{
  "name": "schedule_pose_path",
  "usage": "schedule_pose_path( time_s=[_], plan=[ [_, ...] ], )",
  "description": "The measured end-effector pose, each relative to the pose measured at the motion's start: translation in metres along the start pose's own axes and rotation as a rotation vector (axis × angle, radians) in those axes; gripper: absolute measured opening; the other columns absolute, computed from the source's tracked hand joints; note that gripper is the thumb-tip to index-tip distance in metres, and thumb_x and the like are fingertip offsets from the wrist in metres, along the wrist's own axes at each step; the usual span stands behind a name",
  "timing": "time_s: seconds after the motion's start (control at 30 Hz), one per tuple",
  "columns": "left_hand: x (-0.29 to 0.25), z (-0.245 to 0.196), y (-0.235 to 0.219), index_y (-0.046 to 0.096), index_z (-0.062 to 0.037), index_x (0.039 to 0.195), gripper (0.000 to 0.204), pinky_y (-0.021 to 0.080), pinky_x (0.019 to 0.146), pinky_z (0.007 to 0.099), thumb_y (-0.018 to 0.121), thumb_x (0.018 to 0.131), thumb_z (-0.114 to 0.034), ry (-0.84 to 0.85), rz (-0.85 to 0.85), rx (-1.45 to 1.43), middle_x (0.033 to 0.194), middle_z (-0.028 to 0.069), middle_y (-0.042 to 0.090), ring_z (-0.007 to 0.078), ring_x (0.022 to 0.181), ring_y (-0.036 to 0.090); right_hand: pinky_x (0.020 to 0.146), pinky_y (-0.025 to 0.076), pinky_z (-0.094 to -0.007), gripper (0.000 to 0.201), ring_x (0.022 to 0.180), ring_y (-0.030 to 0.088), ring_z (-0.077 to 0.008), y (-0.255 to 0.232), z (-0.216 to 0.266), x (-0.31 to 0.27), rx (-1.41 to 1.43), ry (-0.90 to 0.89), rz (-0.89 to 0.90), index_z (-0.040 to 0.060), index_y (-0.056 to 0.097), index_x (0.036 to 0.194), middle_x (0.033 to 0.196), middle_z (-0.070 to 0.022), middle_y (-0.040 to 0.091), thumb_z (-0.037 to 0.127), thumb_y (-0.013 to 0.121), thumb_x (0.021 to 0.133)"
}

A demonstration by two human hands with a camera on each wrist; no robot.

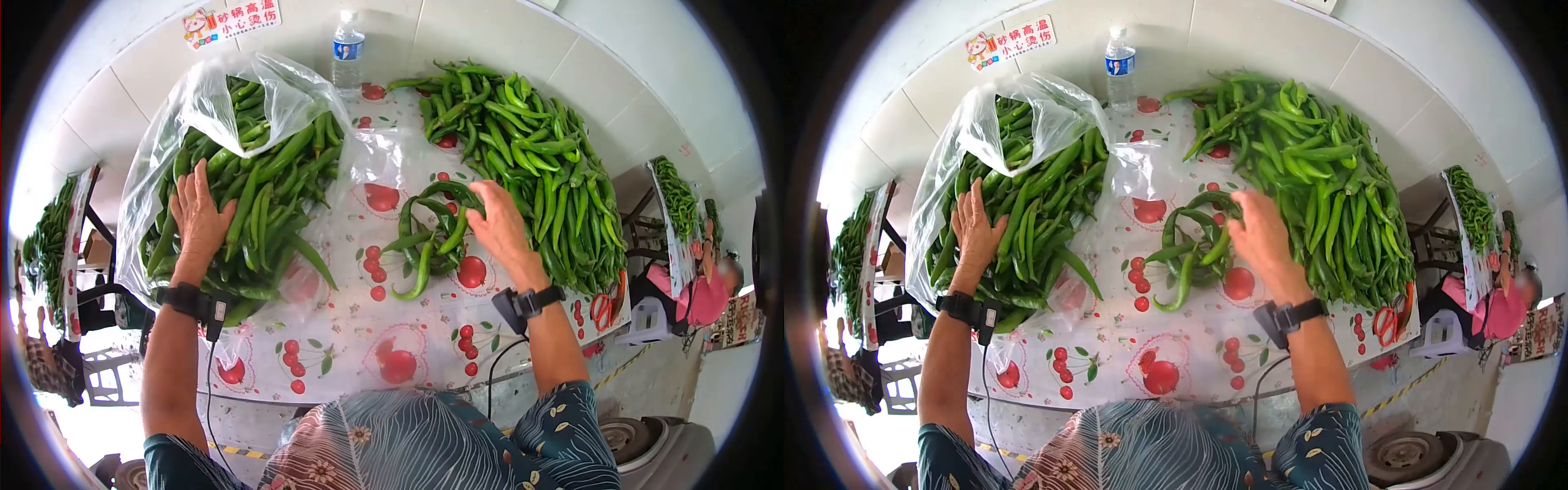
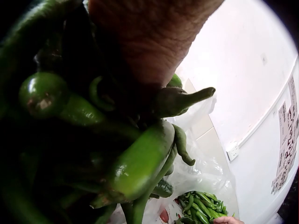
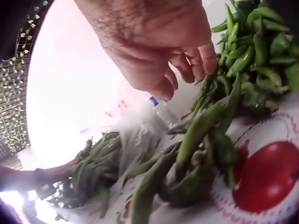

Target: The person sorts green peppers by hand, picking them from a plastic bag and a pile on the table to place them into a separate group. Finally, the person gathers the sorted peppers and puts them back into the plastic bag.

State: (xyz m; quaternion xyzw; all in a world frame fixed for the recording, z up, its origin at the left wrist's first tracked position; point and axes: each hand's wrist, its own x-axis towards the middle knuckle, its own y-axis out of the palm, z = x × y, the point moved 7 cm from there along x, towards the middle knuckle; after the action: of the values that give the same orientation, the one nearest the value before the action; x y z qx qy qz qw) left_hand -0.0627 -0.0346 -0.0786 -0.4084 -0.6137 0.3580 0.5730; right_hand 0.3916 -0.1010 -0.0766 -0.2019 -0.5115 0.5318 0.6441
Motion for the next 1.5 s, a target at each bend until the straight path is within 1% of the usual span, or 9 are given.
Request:
schedule_pose_path(
  time_s=[0.17,0.43,0.6,0.67,0.77,0.93,1.2,1.33,1.5],
  plan=[
    [0.001,-0.003,-0.003,0.014,-0.0145,0.148,0.094,0.017,0.111,0.0541,0.073,0.076,-0.026,-0.012,0.006,-0.006,0.140,0.0166,0.036,0.0378,0.137,0.024,0.089,0.045,-0.0449,0.041,0.101,0.056,-0.0397,0.040,-0.048,-0.010,-0.111,0.198,0.297,0.0012,0.054,0.120,0.107,-0.0244,0.060,0.019,0.060,0.083],
    [-0.002,0.001,0.000,0.016,-0.0136,0.148,0.092,0.016,0.111,0.0538,0.072,0.076,-0.028,0.014,-0.032,0.005,0.139,0.0169,0.036,0.0376,0.137,0.025,0.086,0.046,-0.0441,0.043,0.100,0.059,-0.0388,0.036,-0.013,-0.033,0.034,0.319,0.520,0.0102,0.051,0.125,0.107,-0.0222,0.062,0.020,0.059,0.084],
    [-0.002,-0.005,-0.011,0.027,-0.0083,0.143,0.091,0.021,0.108,0.0539,0.076,0.070,-0.030,0.006,-0.042,-0.041,0.134,0.0181,0.040,0.0367,0.132,0.029,0.078,0.049,-0.0422,0.038,0.090,0.062,-0.0377,0.032,-0.006,-0.049,0.092,0.173,0.401,0.0048,0.052,0.120,0.100,-0.0203,0.064,0.013,0.059,0.083],
    [-0.001,-0.006,-0.010,0.027,-0.0070,0.143,0.092,0.021,0.108,0.0539,0.076,0.070,-0.031,-0.005,-0.021,-0.007,0.134,0.0187,0.040,0.0377,0.133,0.028,0.087,0.046,-0.0431,0.039,0.102,0.056,-0.0412,0.030,0.002,-0.055,0.147,0.346,0.526,0.0006,0.051,0.118,0.108,-0.0232,0.061,0.013,0.059,0.082],
    [-0.002,-0.005,-0.009,0.022,-0.0081,0.146,0.095,0.019,0.108,0.0554,0.076,0.070,-0.031,-0.013,-0.013,-0.065,0.135,0.0200,0.039,0.0391,0.134,0.027,0.087,0.046,-0.0422,0.035,0.099,0.057,-0.0397,0.007,0.025,-0.046,0.028,0.032,0.215,0.0016,0.054,0.115,0.105,-0.0209,0.062,0.007,0.060,0.081],
    [-0.003,-0.007,-0.015,0.020,-0.0084,0.146,0.093,0.013,0.112,0.0544,0.072,0.074,-0.036,-0.063,0.065,-0.125,0.137,0.0185,0.035,0.0404,0.137,0.020,0.078,0.050,-0.0354,0.027,0.089,0.064,-0.0271,-0.005,0.070,-0.012,0.281,0.054,0.167,0.0017,0.058,0.109,0.098,-0.0154,0.066,0.004,0.060,0.081],
    [-0.003,0.006,-0.042,0.027,-0.0103,0.145,0.085,0.019,0.111,0.0517,0.070,0.076,-0.035,0.017,0.098,-0.280,0.147,0.0236,0.026,0.0414,0.139,0.018,0.076,0.050,-0.0294,0.026,0.084,0.061,-0.0163,0.038,0.145,0.010,0.377,0.098,0.616,0.0002,0.058,0.110,0.095,-0.0082,0.065,0.006,0.060,0.085],
    [-0.026,0.008,-0.094,0.051,-0.0044,0.126,0.055,0.030,0.108,0.0439,0.068,0.078,-0.023,0.173,0.069,-0.485,0.137,0.0243,0.041,0.0394,0.132,0.034,0.076,0.050,-0.0293,0.026,0.085,0.060,-0.0156,0.061,0.159,0.000,0.346,0.103,0.832,0.0009,0.058,0.111,0.095,-0.0060,0.063,0.007,0.061,0.085],
    [-0.096,0.016,-0.167,0.060,0.0002,0.107,0.028,0.050,0.083,0.0356,0.064,0.081,-0.008,0.075,0.111,-0.687,0.103,0.0166,0.063,0.0282,0.095,0.064,0.079,0.050,-0.0299,0.035,0.089,0.061,-0.0182,0.053,0.182,0.035,0.462,0.003,0.598,0.0033,0.055,0.118,0.104,-0.0097,0.063,0.007,0.063,0.084]
  ],
)
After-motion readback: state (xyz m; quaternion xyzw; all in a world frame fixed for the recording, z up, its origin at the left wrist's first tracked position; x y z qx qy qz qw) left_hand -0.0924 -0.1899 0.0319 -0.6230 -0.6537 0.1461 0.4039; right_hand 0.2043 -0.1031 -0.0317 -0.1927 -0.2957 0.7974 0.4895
